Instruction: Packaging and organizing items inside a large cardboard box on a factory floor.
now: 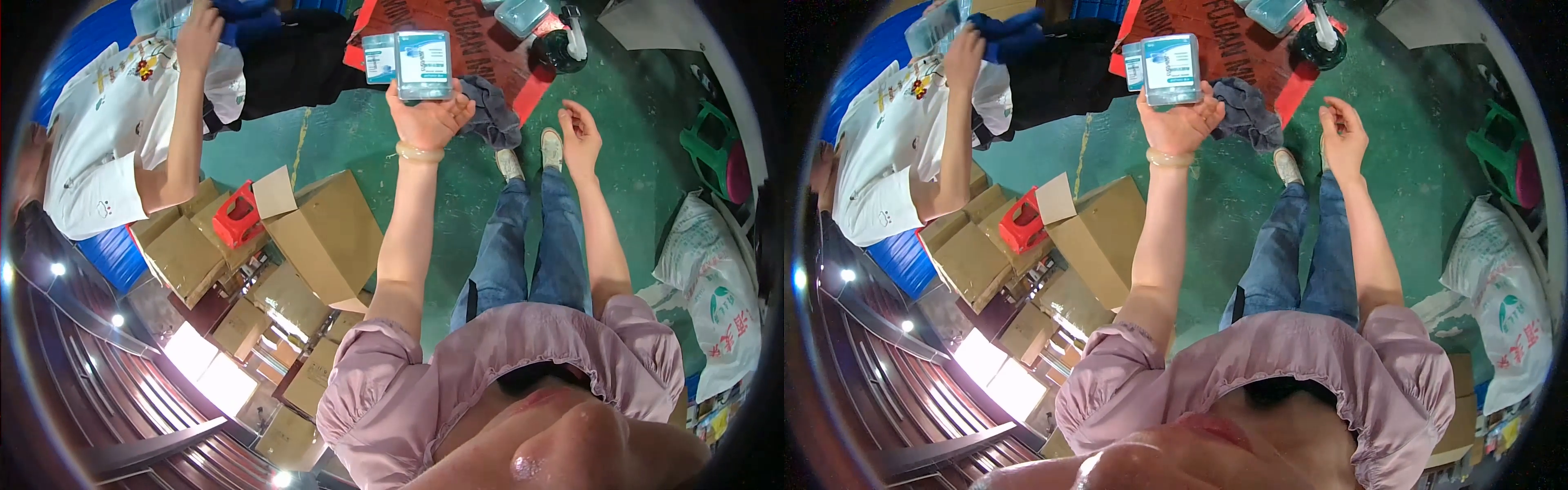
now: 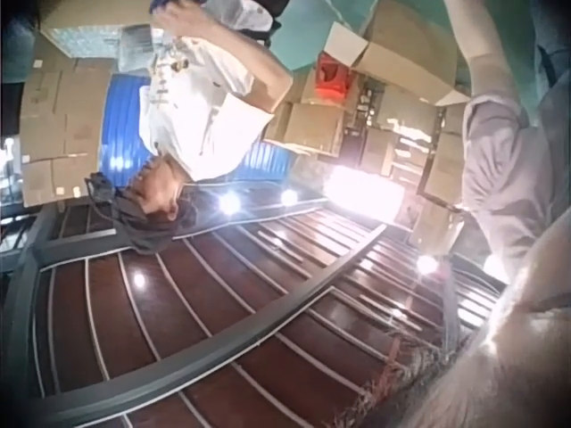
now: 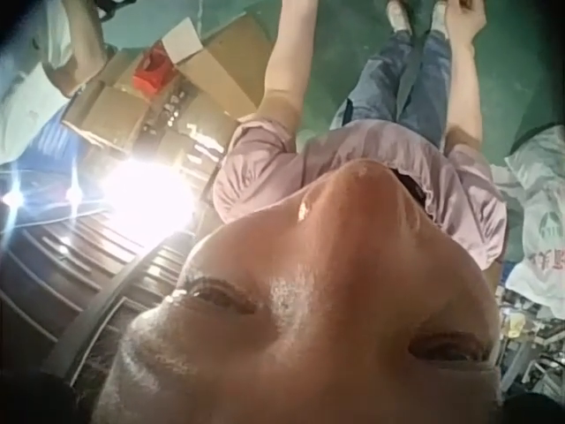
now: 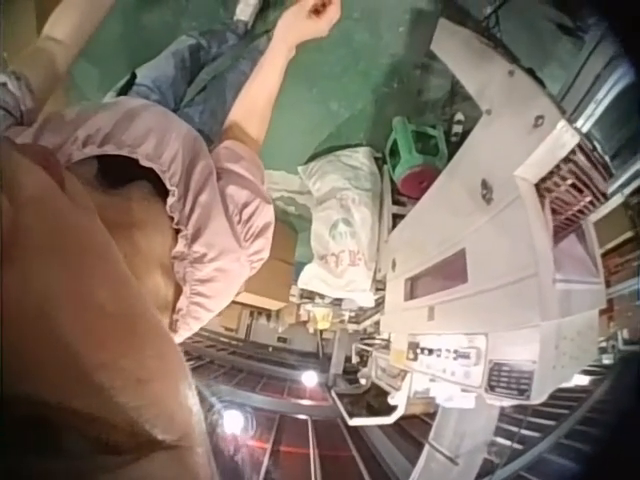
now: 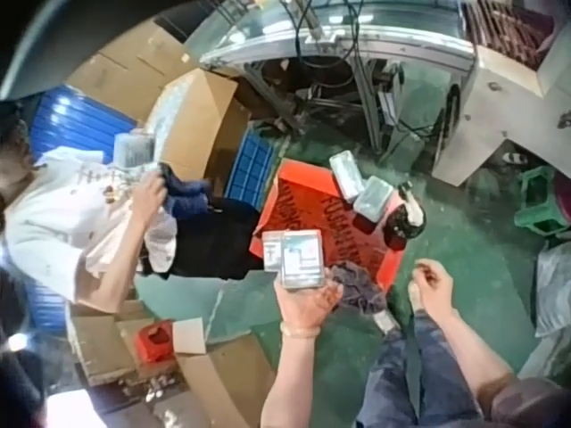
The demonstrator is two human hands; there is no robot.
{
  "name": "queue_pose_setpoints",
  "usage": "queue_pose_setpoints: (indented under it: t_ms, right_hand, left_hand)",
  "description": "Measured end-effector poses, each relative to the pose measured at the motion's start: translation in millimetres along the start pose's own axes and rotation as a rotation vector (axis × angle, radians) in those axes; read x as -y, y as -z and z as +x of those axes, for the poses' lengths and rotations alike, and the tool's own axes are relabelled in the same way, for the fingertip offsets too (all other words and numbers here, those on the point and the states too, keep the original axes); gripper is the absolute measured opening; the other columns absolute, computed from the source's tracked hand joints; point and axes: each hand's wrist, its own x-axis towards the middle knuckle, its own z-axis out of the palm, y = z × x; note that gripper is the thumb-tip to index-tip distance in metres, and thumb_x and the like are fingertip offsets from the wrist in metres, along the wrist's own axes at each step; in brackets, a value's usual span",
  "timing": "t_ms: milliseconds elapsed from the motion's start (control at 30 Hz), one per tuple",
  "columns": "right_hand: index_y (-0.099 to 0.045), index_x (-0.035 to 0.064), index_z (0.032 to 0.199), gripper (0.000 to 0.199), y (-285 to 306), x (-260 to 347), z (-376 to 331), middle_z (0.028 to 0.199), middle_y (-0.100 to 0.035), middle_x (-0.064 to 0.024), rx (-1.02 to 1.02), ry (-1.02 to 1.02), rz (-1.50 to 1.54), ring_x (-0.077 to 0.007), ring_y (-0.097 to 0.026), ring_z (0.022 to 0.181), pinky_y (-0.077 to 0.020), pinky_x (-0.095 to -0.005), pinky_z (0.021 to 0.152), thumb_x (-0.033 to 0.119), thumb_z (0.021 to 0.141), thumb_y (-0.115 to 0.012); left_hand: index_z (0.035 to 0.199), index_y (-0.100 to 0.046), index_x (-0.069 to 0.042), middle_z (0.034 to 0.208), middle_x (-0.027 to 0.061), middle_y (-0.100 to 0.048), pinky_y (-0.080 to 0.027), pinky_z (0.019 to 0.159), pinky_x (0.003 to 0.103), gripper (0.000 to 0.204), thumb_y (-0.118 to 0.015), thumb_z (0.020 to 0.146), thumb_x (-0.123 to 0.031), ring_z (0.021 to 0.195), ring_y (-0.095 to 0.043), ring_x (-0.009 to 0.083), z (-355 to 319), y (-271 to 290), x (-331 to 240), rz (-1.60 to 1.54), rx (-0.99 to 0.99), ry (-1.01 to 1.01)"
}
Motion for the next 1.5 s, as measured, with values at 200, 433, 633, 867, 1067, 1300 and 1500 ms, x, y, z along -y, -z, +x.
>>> queue_pose_setpoints:
  t_ms: [200,433,633,867,1067,1300,1500]
  right_hand:
    - [-0.061,0.0029,0.109,0.022,4,17,22,0.089,-0.059,0.0011,-0.075,0.062,0.025,-0.0041,-0.053,0.08,-0.0436,-0.0175,0.072,0.007,0.087,-0.061]
    - [-0.061,0.0037,0.108,0.021,4,16,19,0.089,-0.058,0.0016,-0.043,0.057,0.015,-0.0041,-0.053,0.08,-0.0437,-0.0174,0.072,0.007,0.087,-0.061]
    - [-0.062,0.0045,0.106,0.02,4,9,-2,0.088,-0.059,0.0015,0.008,-0.002,0.015,-0.0043,-0.053,0.078,-0.0437,-0.018,0.07,0.007,0.087,-0.061]
    - [-0.061,0.0042,0.109,0.022,11,9,-14,0.087,-0.059,0.0017,0.052,-0.037,-0.028,-0.0043,-0.054,0.079,-0.0438,-0.0182,0.072,0.007,0.087,-0.06]
    - [-0.055,0.0053,0.119,0.045,1,66,-30,0.1,-0.056,-0.0028,0.094,0.345,-0.209,-0.0107,-0.053,0.088,-0.0438,-0.0239,0.075,0.009,0.076,-0.07]
    - [-0.054,0.0037,0.12,0.048,-26,95,-13,0.105,-0.059,-0.0059,0.439,0.055,0.312,-0.0125,-0.055,0.086,-0.044,-0.0241,0.073,0.024,0.079,-0.068]
    - [-0.057,0.0034,0.115,0.049,-17,60,-14,0.091,-0.064,-0.0067,0.27,-0.67,0.464,-0.0122,-0.062,0.07,-0.0481,-0.0238,0.062,0.04,0.084,-0.062]
  left_hand:
    - [0.109,-0.053,0.0,0.092,0.0102,-0.059,-0.046,0.078,0.044,0.08,-0.038,0.074,-0.07,0.076,-0.054,0.0254,1,-2,12,0.028,0.079,0.031]
    - [0.105,-0.055,-0.002,0.085,0.0072,-0.058,-0.044,0.069,0.038,0.077,-0.038,0.072,-0.069,0.069,-0.048,0.0209,-4,4,13,-0.155,0.117,0.138]
    - [0.108,-0.054,-0.004,0.082,0.005,-0.056,-0.038,0.062,0.032,0.078,-0.039,0.07,-0.07,0.066,-0.042,0.0181,-17,11,22,-0.07,0.337,0.073]
    - [0.112,-0.054,-0.006,0.076,0.0021,-0.05,-0.033,0.062,0.029,0.076,-0.042,0.071,-0.068,0.067,-0.038,0.016,-25,16,29,0.035,0.371,-0.001]
    - [0.117,-0.05,-0.008,0.072,0.006,-0.052,-0.034,0.058,0.031,0.08,-0.036,0.071,-0.072,0.061,-0.038,0.0167,-21,35,56,-0.218,0.408,0.237]
    - [0.122,-0.049,-0.01,0.082,0.01,-0.056,-0.042,0.064,0.034,0.082,-0.038,0.071,-0.073,0.069,-0.048,0.0213,-42,39,98,0.036,0.462,0.37]
    - [0.124,-0.049,-0.011,0.111,0.0123,-0.055,-0.048,0.079,0.046,0.071,-0.078,0.062,-0.033,0.094,-0.055,0.0317,-45,50,128,1.114,-0.177,-1.16]
